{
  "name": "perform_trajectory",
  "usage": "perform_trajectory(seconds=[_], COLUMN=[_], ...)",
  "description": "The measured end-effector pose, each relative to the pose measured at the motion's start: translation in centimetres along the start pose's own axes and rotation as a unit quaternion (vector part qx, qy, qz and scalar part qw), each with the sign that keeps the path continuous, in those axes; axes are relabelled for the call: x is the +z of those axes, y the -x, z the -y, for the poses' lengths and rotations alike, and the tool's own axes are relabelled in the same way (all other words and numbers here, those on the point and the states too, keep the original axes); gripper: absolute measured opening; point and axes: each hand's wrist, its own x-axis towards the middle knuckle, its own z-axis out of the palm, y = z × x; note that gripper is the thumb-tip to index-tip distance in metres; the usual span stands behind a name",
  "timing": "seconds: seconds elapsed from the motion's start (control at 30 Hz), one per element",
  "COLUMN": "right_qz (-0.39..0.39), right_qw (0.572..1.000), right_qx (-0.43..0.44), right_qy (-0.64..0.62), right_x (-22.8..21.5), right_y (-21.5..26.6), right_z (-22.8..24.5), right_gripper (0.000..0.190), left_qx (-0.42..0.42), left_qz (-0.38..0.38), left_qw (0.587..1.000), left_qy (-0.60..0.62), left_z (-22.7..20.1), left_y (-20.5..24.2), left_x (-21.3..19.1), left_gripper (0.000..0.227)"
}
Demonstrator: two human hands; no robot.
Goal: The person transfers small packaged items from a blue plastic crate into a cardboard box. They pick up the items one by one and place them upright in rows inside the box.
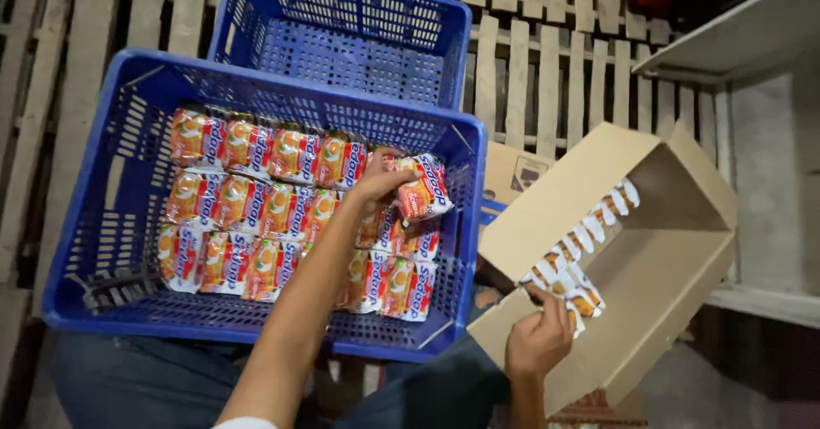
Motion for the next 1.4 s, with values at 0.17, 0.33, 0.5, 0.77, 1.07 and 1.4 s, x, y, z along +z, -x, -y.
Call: perform_trajectory(seconds=[0.17, 0.33, 0.5, 0.77, 1.07, 1.4], right_qz=[-0.017, 0.011, 0.060, 0.096, 0.130, 0.006], right_qw=[0.997, 0.981, 0.943, 0.951, 0.876, 0.971], right_qx=[-0.034, -0.063, -0.226, -0.199, 0.021, 0.158], right_qy=[-0.066, -0.182, -0.238, -0.217, -0.464, -0.180], right_x=[0.1, -1.3, -2.2, -4.2, -5.2, -9.8], right_y=[-0.3, -1.1, -0.9, -2.7, -2.7, -10.5], right_z=[0.4, 1.3, 5.4, 5.6, -1.3, -5.0], right_gripper=[0.058, 0.039, 0.103, 0.066, 0.049, 0.033], left_qx=[0.006, 0.000, 0.031, 0.002, 0.143, 0.406], left_qz=[0.057, 0.005, 0.044, 0.110, 0.124, 0.033], left_qw=[0.996, 0.991, 0.983, 0.983, 0.979, 0.860], left_qy=[0.063, 0.130, 0.173, 0.149, -0.074, -0.309], left_z=[0.8, 6.1, 8.9, 8.1, 15.3, 14.0], left_y=[7.0, 8.5, 12.1, 19.5, 17.0, 22.2], left_x=[-2.0, 0.5, 4.8, 9.0, 5.9, 7.4], left_gripper=[0.056, 0.038, 0.045, 0.086, 0.046, 0.025])
